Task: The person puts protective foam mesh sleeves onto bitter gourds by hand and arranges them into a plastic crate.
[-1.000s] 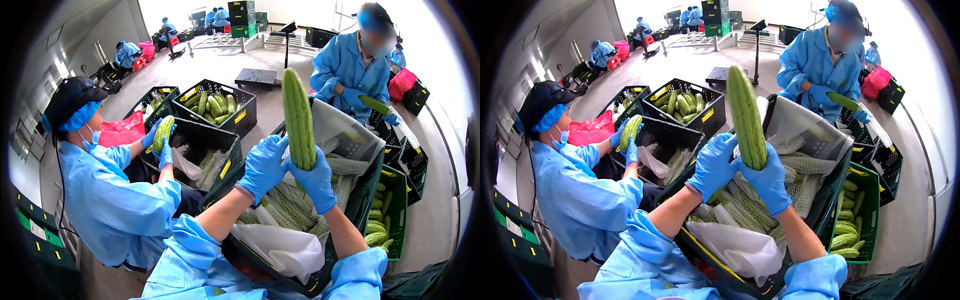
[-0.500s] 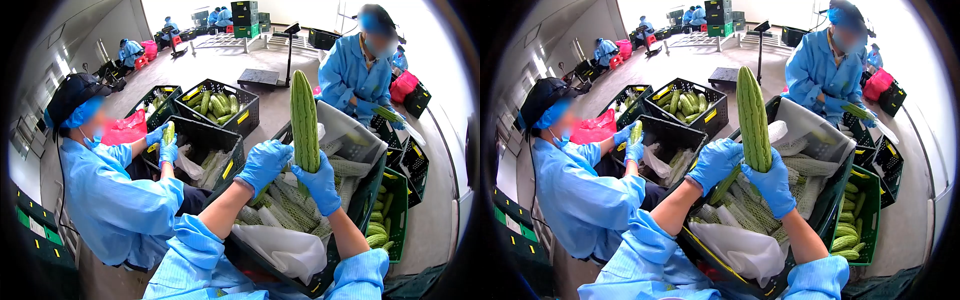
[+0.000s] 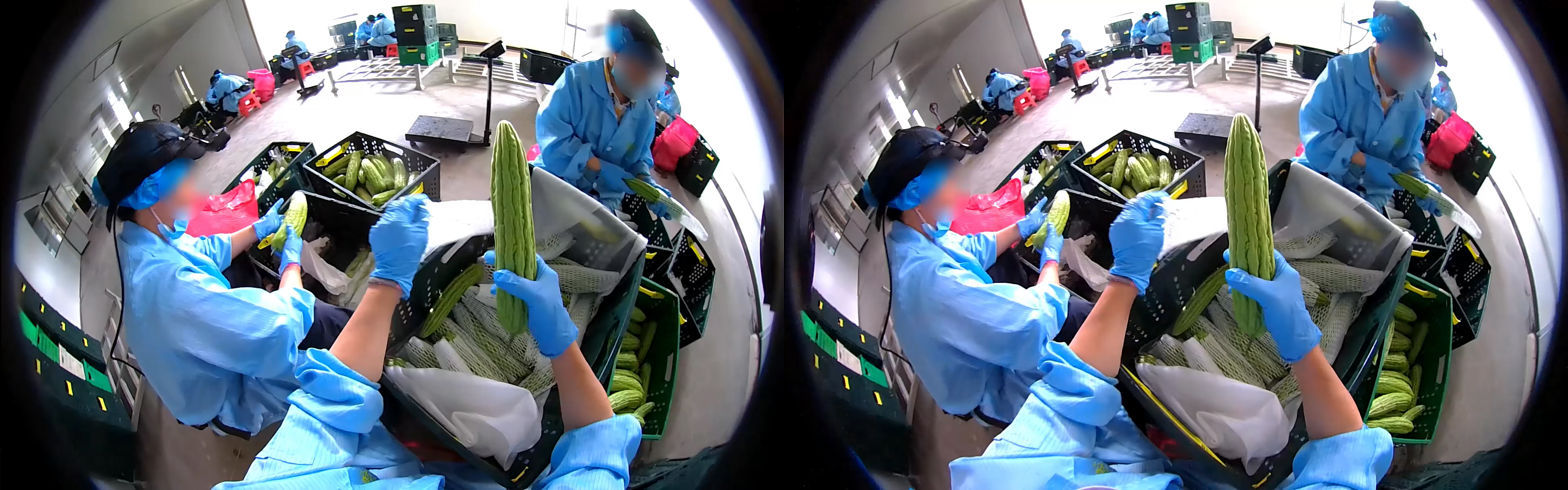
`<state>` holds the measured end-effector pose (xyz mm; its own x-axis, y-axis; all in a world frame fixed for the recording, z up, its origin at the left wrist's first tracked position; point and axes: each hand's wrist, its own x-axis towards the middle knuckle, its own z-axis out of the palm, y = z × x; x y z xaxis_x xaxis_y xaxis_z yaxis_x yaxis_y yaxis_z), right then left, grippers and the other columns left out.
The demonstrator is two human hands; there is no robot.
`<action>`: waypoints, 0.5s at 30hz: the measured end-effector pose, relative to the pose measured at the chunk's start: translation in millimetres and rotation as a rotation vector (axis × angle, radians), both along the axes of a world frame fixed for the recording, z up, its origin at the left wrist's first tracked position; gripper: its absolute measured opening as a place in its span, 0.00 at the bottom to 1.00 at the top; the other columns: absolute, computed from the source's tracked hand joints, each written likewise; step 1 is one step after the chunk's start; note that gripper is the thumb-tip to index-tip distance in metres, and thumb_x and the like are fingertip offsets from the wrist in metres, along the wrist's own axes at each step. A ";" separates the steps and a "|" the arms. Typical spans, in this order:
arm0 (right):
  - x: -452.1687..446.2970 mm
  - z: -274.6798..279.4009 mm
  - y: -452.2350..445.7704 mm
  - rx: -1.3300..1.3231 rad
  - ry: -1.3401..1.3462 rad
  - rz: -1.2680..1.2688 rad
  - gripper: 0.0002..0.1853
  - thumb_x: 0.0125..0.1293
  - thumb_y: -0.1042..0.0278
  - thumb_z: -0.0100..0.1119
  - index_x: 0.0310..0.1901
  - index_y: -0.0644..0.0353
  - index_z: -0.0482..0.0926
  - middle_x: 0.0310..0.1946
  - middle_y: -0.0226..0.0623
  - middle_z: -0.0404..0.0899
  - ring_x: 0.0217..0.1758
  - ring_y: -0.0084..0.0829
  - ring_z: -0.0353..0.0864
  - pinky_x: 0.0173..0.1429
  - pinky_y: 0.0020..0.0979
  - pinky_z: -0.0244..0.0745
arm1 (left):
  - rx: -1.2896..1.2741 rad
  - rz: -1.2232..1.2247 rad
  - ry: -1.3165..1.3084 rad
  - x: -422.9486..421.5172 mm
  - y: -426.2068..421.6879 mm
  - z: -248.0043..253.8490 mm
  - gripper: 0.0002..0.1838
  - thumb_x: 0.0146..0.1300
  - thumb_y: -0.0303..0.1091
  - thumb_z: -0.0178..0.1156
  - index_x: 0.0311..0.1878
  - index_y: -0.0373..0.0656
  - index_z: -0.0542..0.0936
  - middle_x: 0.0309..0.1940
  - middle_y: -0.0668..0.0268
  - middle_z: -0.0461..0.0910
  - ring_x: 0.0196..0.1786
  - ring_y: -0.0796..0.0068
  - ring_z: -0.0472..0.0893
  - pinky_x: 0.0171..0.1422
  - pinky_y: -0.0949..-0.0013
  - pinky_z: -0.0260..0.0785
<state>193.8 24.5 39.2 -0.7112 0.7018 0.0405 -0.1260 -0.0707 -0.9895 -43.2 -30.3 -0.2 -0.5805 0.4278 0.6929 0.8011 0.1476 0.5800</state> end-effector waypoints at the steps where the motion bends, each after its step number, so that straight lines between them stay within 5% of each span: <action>1: 1.1 5.8 -3.6 -0.052 0.004 0.071 0.29 0.58 0.65 0.65 0.61 0.66 0.72 0.49 0.41 0.82 0.41 0.24 0.80 0.48 0.27 0.77 | 0.073 0.056 -0.052 -5.4 -3.7 3.8 0.08 0.65 0.33 0.60 0.44 0.45 0.84 0.40 0.60 0.85 0.40 0.63 0.85 0.46 0.64 0.77; 4: 3.3 23.3 -20.3 -0.209 0.008 0.273 0.36 0.54 0.57 0.65 0.63 0.69 0.69 0.50 0.47 0.81 0.42 0.28 0.81 0.46 0.29 0.79 | 0.238 0.103 -0.037 -18.7 -10.5 7.4 0.09 0.66 0.30 0.60 0.47 0.41 0.83 0.42 0.59 0.85 0.44 0.68 0.85 0.52 0.66 0.76; 8: 1.5 17.9 -34.8 -0.363 -0.042 0.560 0.38 0.51 0.60 0.67 0.63 0.70 0.69 0.52 0.52 0.80 0.39 0.31 0.83 0.44 0.30 0.80 | 0.384 0.142 -0.055 -39.0 -13.2 3.2 0.09 0.67 0.28 0.60 0.48 0.38 0.82 0.44 0.63 0.85 0.45 0.74 0.83 0.54 0.69 0.75; 15: 0.5 11.5 -50.7 -0.488 -0.162 0.746 0.36 0.52 0.59 0.68 0.62 0.69 0.71 0.52 0.54 0.80 0.39 0.31 0.83 0.45 0.31 0.80 | 0.816 -0.494 -0.597 -54.0 -15.9 -9.6 0.13 0.68 0.23 0.54 0.53 0.37 0.81 0.47 0.65 0.81 0.48 0.78 0.80 0.59 0.74 0.73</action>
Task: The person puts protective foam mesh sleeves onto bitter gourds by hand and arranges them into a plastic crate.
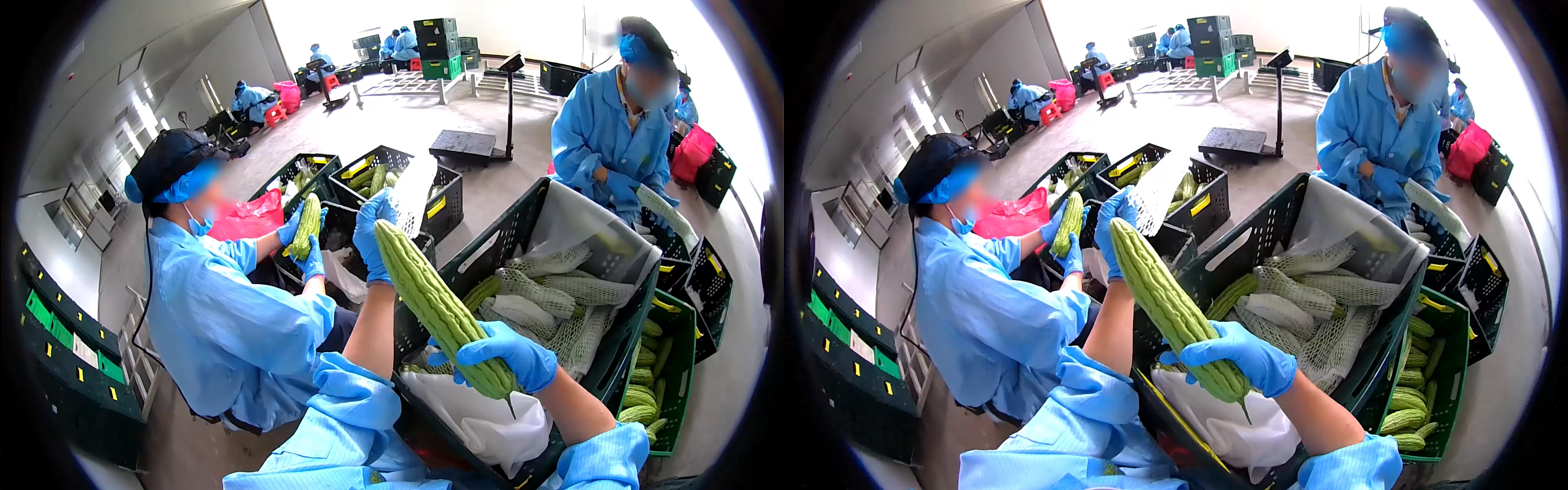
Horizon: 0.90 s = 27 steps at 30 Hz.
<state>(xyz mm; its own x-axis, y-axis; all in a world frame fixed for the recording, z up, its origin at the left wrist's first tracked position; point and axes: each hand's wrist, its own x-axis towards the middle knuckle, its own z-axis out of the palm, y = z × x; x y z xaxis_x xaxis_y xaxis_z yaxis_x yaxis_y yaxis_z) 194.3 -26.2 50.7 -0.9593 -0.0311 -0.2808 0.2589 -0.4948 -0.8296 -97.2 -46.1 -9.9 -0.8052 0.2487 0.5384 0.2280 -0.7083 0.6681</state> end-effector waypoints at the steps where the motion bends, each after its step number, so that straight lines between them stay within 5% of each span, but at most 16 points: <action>1: -0.2 -1.4 -0.2 -0.022 -0.017 -0.019 0.35 0.52 0.59 0.68 0.61 0.68 0.71 0.51 0.53 0.80 0.39 0.31 0.83 0.44 0.30 0.80 | -0.149 0.182 0.099 9.2 -1.1 6.5 0.13 0.67 0.21 0.55 0.53 0.37 0.81 0.47 0.65 0.81 0.47 0.78 0.80 0.57 0.73 0.74; 4: -1.2 -4.8 3.3 -0.027 -0.028 -0.006 0.35 0.53 0.60 0.67 0.61 0.69 0.71 0.52 0.53 0.80 0.39 0.31 0.83 0.44 0.30 0.80 | -0.084 0.034 0.008 9.0 -0.9 8.8 0.14 0.69 0.23 0.51 0.55 0.34 0.78 0.51 0.59 0.80 0.51 0.69 0.81 0.62 0.66 0.75; 5: -1.0 -5.9 4.4 -0.032 -0.032 0.004 0.35 0.53 0.60 0.67 0.62 0.69 0.71 0.52 0.54 0.80 0.39 0.32 0.83 0.44 0.30 0.80 | -0.054 0.024 0.043 6.8 0.0 6.2 0.14 0.66 0.19 0.56 0.53 0.38 0.81 0.48 0.64 0.81 0.47 0.78 0.80 0.57 0.73 0.75; 9: -1.4 -9.9 8.5 -0.059 -0.027 0.038 0.34 0.55 0.58 0.68 0.61 0.67 0.71 0.51 0.49 0.80 0.40 0.32 0.83 0.45 0.31 0.80 | -0.054 -0.001 0.003 12.1 -3.8 13.6 0.14 0.66 0.21 0.57 0.54 0.36 0.81 0.49 0.64 0.82 0.49 0.76 0.81 0.58 0.72 0.74; 19: -3.8 -10.0 5.2 -0.013 -0.061 -0.204 0.29 0.58 0.59 0.65 0.58 0.67 0.74 0.47 0.46 0.82 0.38 0.30 0.83 0.46 0.29 0.80 | -0.422 0.281 0.188 31.8 -9.5 25.2 0.11 0.65 0.26 0.63 0.50 0.39 0.84 0.45 0.66 0.84 0.44 0.82 0.80 0.53 0.76 0.73; 24: -5.5 -14.8 10.9 0.305 -0.149 -0.271 0.26 0.54 0.57 0.72 0.51 0.65 0.78 0.39 0.37 0.82 0.39 0.24 0.80 0.44 0.27 0.76 | -0.554 0.330 0.335 44.8 -0.9 19.0 0.12 0.63 0.30 0.67 0.49 0.41 0.85 0.42 0.65 0.85 0.41 0.82 0.81 0.49 0.75 0.74; 27: -6.4 -19.4 12.0 0.536 -0.132 -0.303 0.28 0.52 0.56 0.74 0.49 0.66 0.79 0.38 0.36 0.82 0.40 0.23 0.78 0.46 0.27 0.74 | -0.602 0.490 0.411 37.6 -1.5 14.4 0.12 0.65 0.36 0.65 0.48 0.44 0.85 0.40 0.57 0.85 0.41 0.65 0.85 0.49 0.68 0.76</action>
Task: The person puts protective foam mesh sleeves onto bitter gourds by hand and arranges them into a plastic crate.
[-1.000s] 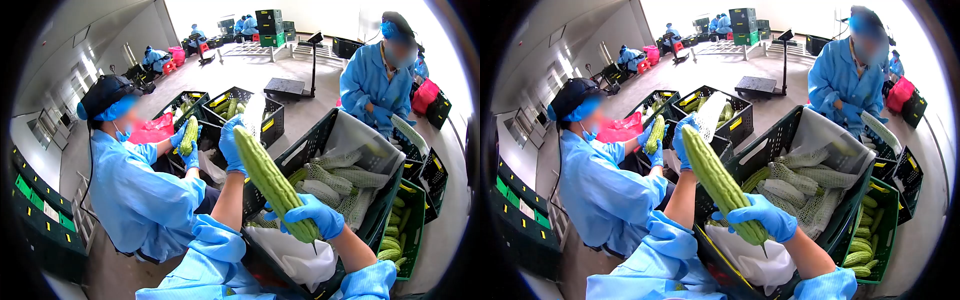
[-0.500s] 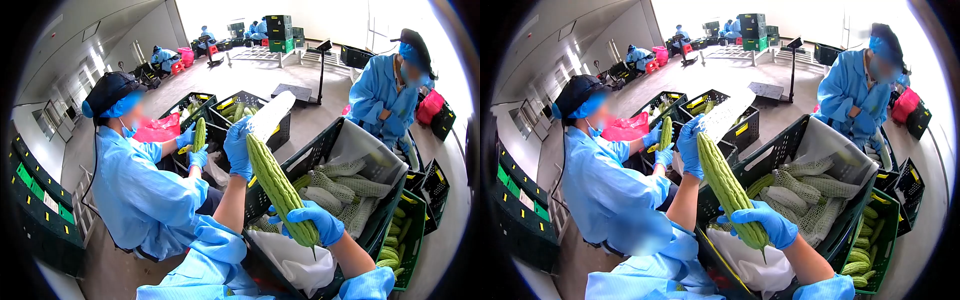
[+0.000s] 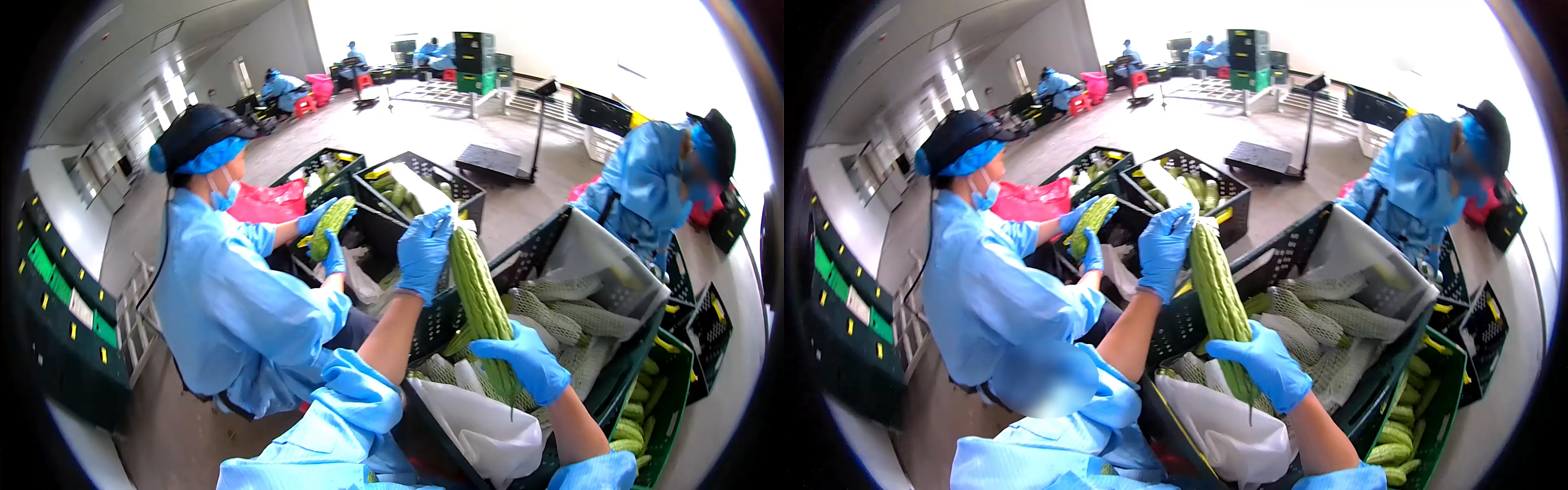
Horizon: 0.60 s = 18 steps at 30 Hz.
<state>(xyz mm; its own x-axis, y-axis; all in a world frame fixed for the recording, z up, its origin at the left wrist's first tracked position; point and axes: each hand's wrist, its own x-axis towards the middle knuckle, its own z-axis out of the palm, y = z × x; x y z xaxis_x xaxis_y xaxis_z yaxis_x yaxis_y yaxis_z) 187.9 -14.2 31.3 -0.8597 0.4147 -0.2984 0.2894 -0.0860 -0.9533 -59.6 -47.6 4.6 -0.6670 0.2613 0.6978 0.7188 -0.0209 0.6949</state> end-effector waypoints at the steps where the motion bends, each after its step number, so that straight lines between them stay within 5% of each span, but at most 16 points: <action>1: -0.9 -2.8 -1.6 0.085 0.011 -0.003 0.28 0.52 0.56 0.74 0.50 0.66 0.79 0.38 0.36 0.82 0.41 0.23 0.78 0.47 0.28 0.73 | -0.006 0.042 -0.009 -0.9 -1.6 1.7 0.11 0.65 0.36 0.64 0.48 0.44 0.85 0.40 0.57 0.84 0.41 0.64 0.85 0.49 0.67 0.76; 7: 0.2 10.1 -12.1 0.154 -0.026 -0.038 0.26 0.50 0.61 0.75 0.48 0.66 0.79 0.38 0.34 0.83 0.38 0.22 0.78 0.47 0.28 0.74 | 0.080 -0.007 -0.099 0.4 -2.6 2.5 0.10 0.65 0.34 0.64 0.46 0.43 0.85 0.40 0.57 0.84 0.42 0.62 0.85 0.48 0.66 0.76; 12: 0.5 9.1 1.5 0.089 0.033 -0.145 0.21 0.50 0.65 0.73 0.45 0.66 0.80 0.34 0.33 0.83 0.33 0.22 0.79 0.41 0.27 0.75 | -0.098 -0.062 0.323 12.8 4.6 -5.0 0.11 0.64 0.38 0.65 0.47 0.47 0.85 0.39 0.59 0.84 0.39 0.59 0.84 0.45 0.63 0.77; 18: -1.7 -8.6 3.9 0.156 0.074 -0.169 0.22 0.50 0.66 0.74 0.45 0.67 0.78 0.35 0.35 0.84 0.34 0.25 0.82 0.41 0.28 0.77 | -0.105 -0.121 0.171 22.5 3.7 -2.6 0.11 0.63 0.38 0.66 0.47 0.49 0.85 0.36 0.60 0.84 0.35 0.60 0.84 0.38 0.65 0.77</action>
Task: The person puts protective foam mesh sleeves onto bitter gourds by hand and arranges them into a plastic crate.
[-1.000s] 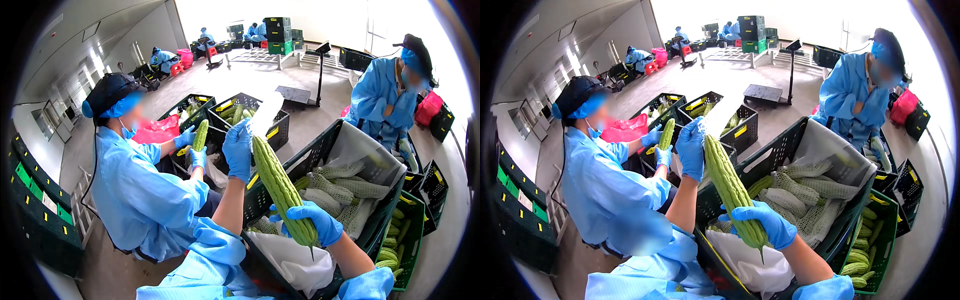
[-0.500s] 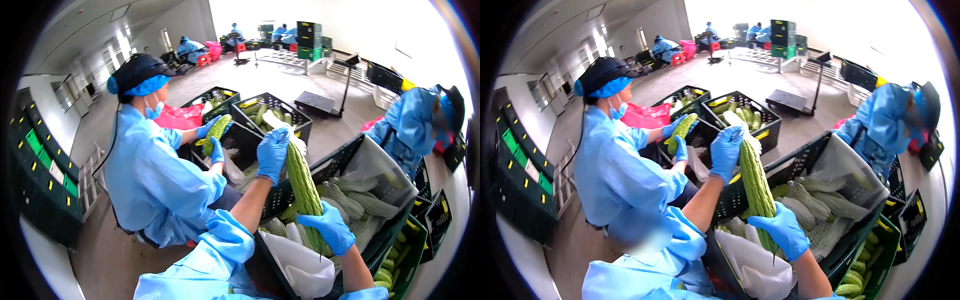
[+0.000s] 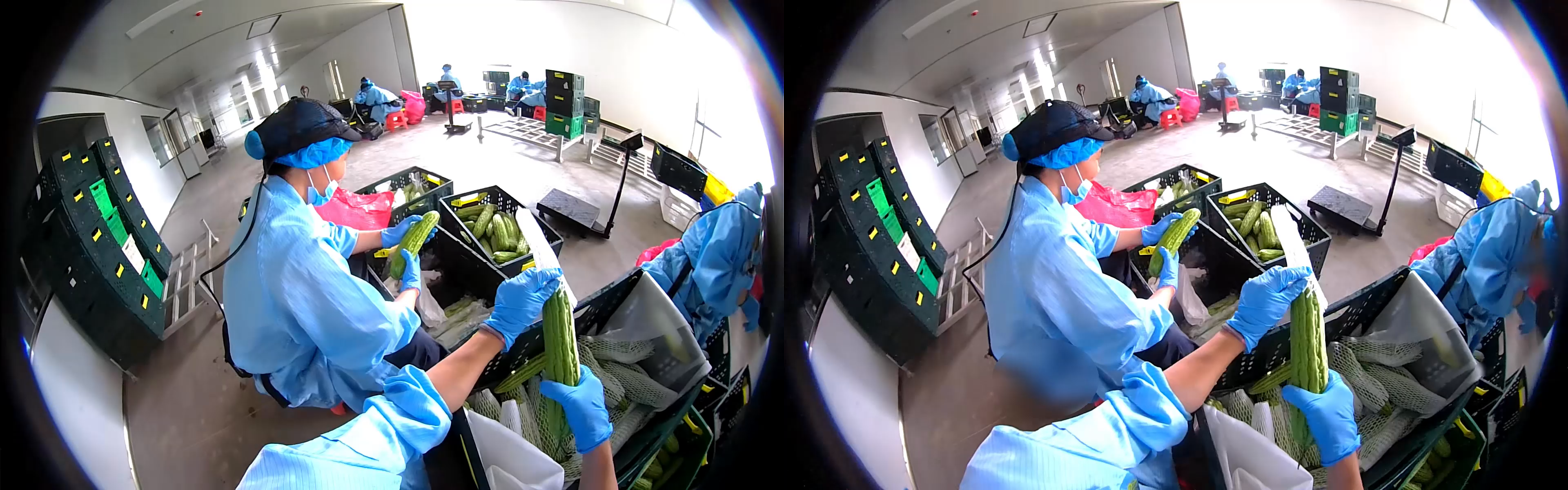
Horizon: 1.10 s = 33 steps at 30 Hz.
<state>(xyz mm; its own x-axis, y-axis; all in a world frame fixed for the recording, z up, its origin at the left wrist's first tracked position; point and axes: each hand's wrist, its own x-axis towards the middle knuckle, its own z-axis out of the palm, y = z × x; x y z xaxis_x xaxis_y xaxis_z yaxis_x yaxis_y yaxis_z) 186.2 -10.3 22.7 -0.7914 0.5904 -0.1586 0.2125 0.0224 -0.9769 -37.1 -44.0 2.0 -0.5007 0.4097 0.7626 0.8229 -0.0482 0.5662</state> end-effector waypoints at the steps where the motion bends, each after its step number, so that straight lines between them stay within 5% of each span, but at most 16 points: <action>1: -1.5 -0.8 -0.9 0.123 -0.040 -0.024 0.23 0.49 0.64 0.74 0.45 0.67 0.78 0.35 0.37 0.84 0.34 0.27 0.83 0.42 0.29 0.77 | -0.001 -0.001 -0.017 0.2 -0.7 2.6 0.11 0.63 0.38 0.66 0.47 0.49 0.85 0.36 0.60 0.84 0.35 0.60 0.84 0.38 0.65 0.76; 3: -1.0 -1.4 -3.9 0.359 -0.123 -0.099 0.26 0.48 0.61 0.75 0.45 0.66 0.78 0.35 0.40 0.84 0.35 0.30 0.84 0.44 0.31 0.78 | 0.007 -0.049 0.057 3.9 -3.3 4.3 0.10 0.63 0.37 0.65 0.46 0.49 0.85 0.35 0.60 0.84 0.34 0.60 0.84 0.37 0.65 0.76; 7: -1.3 -22.2 9.8 0.608 -0.016 -0.144 0.44 0.46 0.55 0.77 0.63 0.67 0.68 0.43 0.52 0.83 0.44 0.44 0.86 0.49 0.37 0.79 | -0.073 -0.211 0.154 28.8 -0.3 6.3 0.08 0.62 0.36 0.66 0.44 0.49 0.86 0.34 0.60 0.84 0.35 0.59 0.84 0.38 0.65 0.77; 10: -0.9 -23.4 17.3 0.613 -0.049 -0.180 0.59 0.47 0.51 0.76 0.74 0.67 0.49 0.47 0.58 0.81 0.48 0.49 0.85 0.51 0.39 0.79 | -0.118 -0.373 0.085 44.3 -3.5 12.8 0.08 0.61 0.35 0.67 0.43 0.48 0.86 0.35 0.61 0.85 0.37 0.63 0.86 0.41 0.67 0.78; 14: -1.6 -26.1 27.8 0.499 0.121 -0.197 0.63 0.50 0.51 0.75 0.76 0.65 0.40 0.50 0.58 0.80 0.50 0.47 0.85 0.53 0.36 0.78 | -0.135 -0.533 -0.151 58.9 -7.1 20.1 0.10 0.58 0.29 0.70 0.44 0.44 0.87 0.37 0.62 0.87 0.37 0.77 0.84 0.43 0.72 0.77; 17: -0.3 -19.6 27.1 0.402 0.273 -0.173 0.59 0.52 0.58 0.76 0.77 0.62 0.44 0.54 0.51 0.79 0.54 0.37 0.82 0.58 0.32 0.76 | -0.038 -0.663 -0.430 61.4 -7.5 24.2 0.16 0.59 0.24 0.69 0.51 0.36 0.83 0.39 0.63 0.87 0.38 0.83 0.82 0.48 0.76 0.76; 19: -1.8 -14.8 25.6 0.293 0.407 -0.159 0.55 0.53 0.64 0.76 0.76 0.62 0.48 0.57 0.45 0.78 0.56 0.31 0.79 0.61 0.31 0.74 | -0.111 -0.661 -0.363 56.5 -15.9 31.8 0.15 0.65 0.27 0.64 0.54 0.34 0.81 0.33 0.65 0.85 0.31 0.83 0.80 0.41 0.78 0.75; 26: -0.9 0.5 20.1 0.212 0.540 -0.175 0.46 0.53 0.74 0.74 0.73 0.62 0.58 0.59 0.38 0.76 0.59 0.24 0.75 0.65 0.29 0.72 | 0.354 -0.464 -0.747 45.6 -21.4 36.5 0.24 0.77 0.48 0.47 0.45 0.35 0.83 0.12 0.75 0.65 0.14 0.88 0.60 0.21 0.81 0.50; 29: -0.3 8.1 13.3 0.176 0.570 -0.162 0.46 0.52 0.74 0.75 0.72 0.63 0.59 0.58 0.39 0.76 0.58 0.27 0.77 0.64 0.30 0.73 | 0.519 -0.568 -0.871 22.9 -7.5 28.2 0.26 0.76 0.51 0.48 0.60 0.36 0.75 0.23 0.72 0.74 0.24 0.85 0.71 0.29 0.77 0.65; 30: -0.5 10.0 9.9 0.142 0.588 -0.150 0.46 0.51 0.73 0.75 0.71 0.63 0.60 0.58 0.39 0.77 0.58 0.27 0.78 0.63 0.30 0.74 | 0.440 -0.595 -0.988 17.5 -9.4 25.4 0.34 0.73 0.58 0.49 0.69 0.40 0.66 0.37 0.68 0.79 0.37 0.79 0.78 0.42 0.69 0.73; 31: -1.8 4.9 9.4 0.221 0.525 -0.148 0.46 0.51 0.73 0.75 0.71 0.63 0.60 0.57 0.39 0.77 0.57 0.27 0.78 0.63 0.30 0.74 | 0.380 -0.709 -1.038 12.9 -9.3 22.8 0.42 0.69 0.65 0.49 0.76 0.48 0.54 0.52 0.60 0.75 0.52 0.67 0.78 0.56 0.59 0.73; 33: -6.5 -15.7 11.2 0.378 0.400 -0.146 0.47 0.50 0.71 0.76 0.71 0.63 0.59 0.56 0.40 0.78 0.57 0.27 0.79 0.62 0.30 0.74 | 0.404 -0.898 -1.151 15.8 -3.5 21.8 0.47 0.68 0.67 0.48 0.79 0.53 0.42 0.63 0.55 0.66 0.63 0.59 0.72 0.67 0.50 0.67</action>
<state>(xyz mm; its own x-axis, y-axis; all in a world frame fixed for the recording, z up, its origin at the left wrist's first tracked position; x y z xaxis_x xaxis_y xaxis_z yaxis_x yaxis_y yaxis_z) 179.6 0.9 7.0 -0.6524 0.6556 0.3803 -0.1449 0.3846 -0.9116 -21.2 -47.5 23.8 -0.5897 0.7597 0.2740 -0.4323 -0.5835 0.6875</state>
